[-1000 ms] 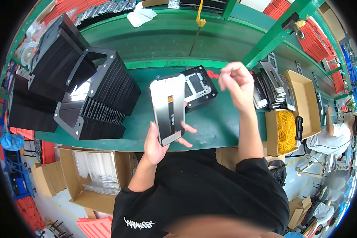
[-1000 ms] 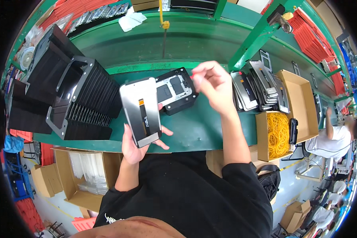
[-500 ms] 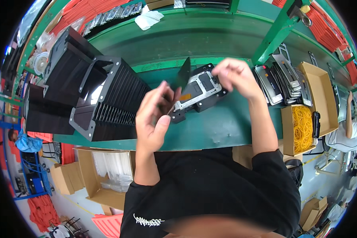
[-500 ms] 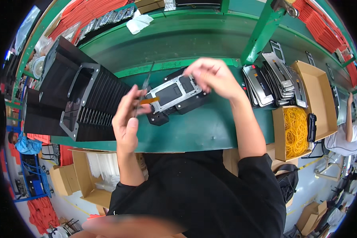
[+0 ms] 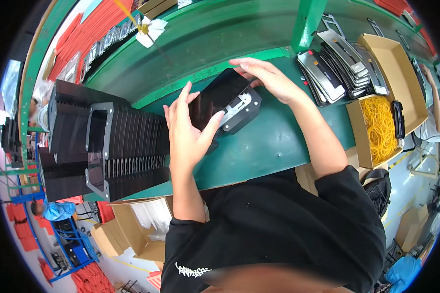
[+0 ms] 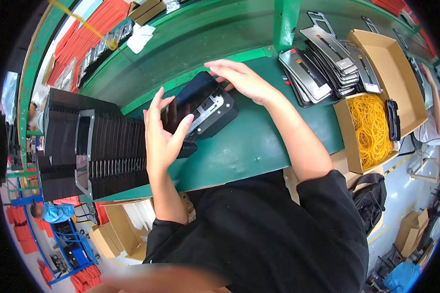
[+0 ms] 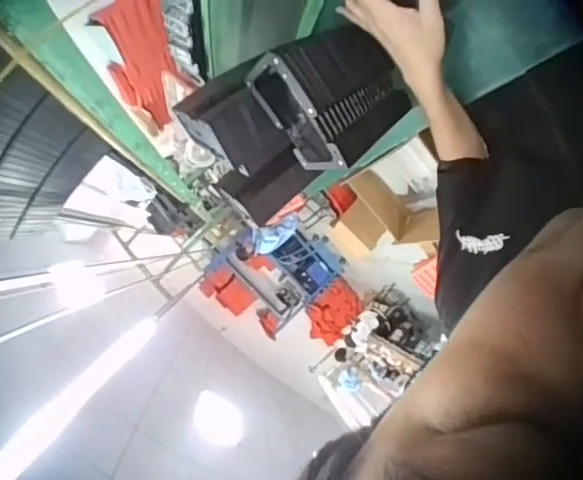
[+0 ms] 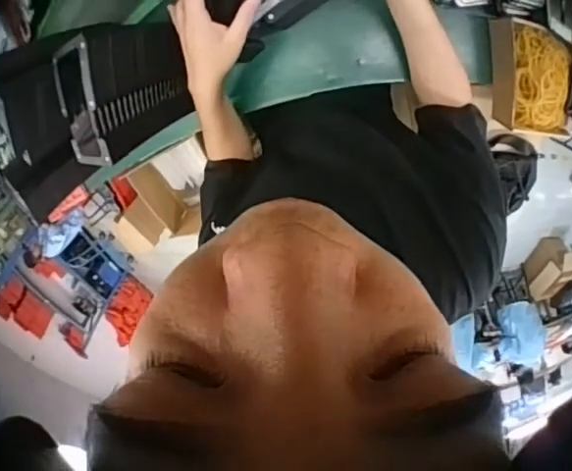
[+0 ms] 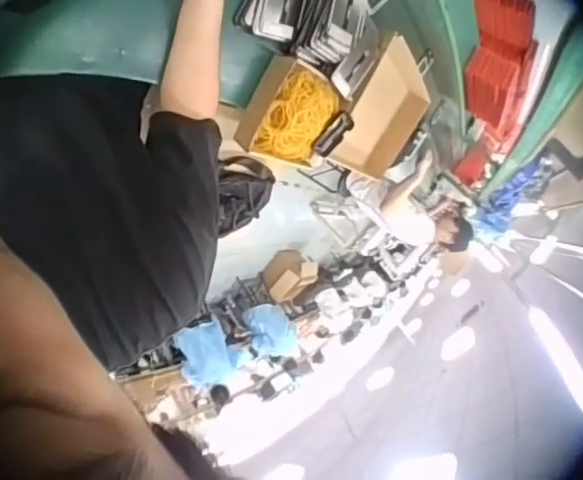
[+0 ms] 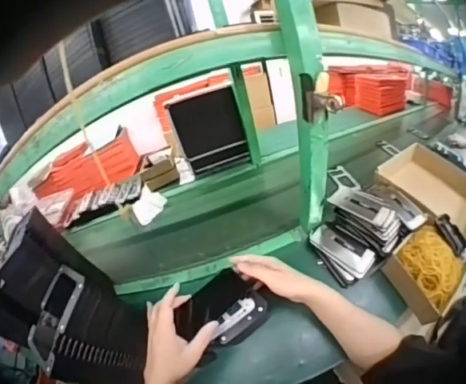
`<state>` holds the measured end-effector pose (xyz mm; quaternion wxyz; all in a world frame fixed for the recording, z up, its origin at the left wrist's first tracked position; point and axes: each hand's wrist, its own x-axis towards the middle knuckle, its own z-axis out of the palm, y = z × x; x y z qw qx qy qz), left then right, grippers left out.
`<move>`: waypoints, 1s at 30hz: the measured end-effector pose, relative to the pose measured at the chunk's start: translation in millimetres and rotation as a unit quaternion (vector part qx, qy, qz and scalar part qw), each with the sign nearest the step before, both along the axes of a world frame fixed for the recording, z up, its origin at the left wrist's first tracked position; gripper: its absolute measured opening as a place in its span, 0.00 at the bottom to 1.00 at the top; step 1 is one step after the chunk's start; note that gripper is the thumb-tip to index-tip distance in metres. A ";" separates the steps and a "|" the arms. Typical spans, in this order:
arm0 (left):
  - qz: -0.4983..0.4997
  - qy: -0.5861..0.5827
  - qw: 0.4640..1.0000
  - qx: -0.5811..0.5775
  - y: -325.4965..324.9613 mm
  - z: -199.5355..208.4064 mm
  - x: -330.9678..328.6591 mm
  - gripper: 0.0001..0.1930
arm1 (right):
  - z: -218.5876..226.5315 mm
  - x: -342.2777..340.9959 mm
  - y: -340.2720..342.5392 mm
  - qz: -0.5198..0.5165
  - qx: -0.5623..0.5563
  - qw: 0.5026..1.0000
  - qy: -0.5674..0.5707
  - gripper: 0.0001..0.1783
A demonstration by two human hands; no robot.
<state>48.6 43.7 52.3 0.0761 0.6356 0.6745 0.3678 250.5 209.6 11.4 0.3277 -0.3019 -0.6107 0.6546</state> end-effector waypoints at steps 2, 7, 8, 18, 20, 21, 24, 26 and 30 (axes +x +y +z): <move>0.004 0.007 1.000 -0.005 5.2 0.7 1.4 0.47 | 0.5 3.5 2.7 0.050 -0.034 0.998 -0.021 0.29; -0.006 0.029 1.000 0.002 7.9 -0.1 4.3 0.47 | 5.7 15.4 8.8 0.133 -0.056 0.989 -0.039 0.32; -0.010 0.040 0.999 0.005 6.3 -0.9 5.3 0.47 | 1.9 16.4 10.5 0.132 -0.056 0.989 -0.040 0.32; -0.017 0.066 0.997 0.036 -9.7 -9.1 -4.0 0.50 | -2.3 16.5 4.8 0.186 0.075 0.976 -0.085 0.44; -0.020 0.057 0.997 0.040 -11.0 -11.9 -4.9 0.49 | -0.2 15.7 3.6 0.180 0.070 0.977 -0.091 0.44; -0.022 0.053 0.997 0.042 -11.5 -12.4 -5.2 0.49 | -0.8 14.8 3.7 0.180 0.067 0.977 -0.088 0.44; -0.019 0.062 0.997 0.043 -11.8 -9.4 -5.1 0.47 | -2.9 13.5 3.5 0.181 0.065 0.978 -0.086 0.45; -0.017 0.067 0.997 0.045 -11.5 -9.2 -5.8 0.46 | -3.8 13.1 2.6 0.181 0.072 0.977 -0.084 0.45; -0.019 0.043 0.999 0.027 -14.5 -11.6 -7.3 0.48 | -7.9 13.4 5.3 0.182 0.080 0.976 -0.087 0.44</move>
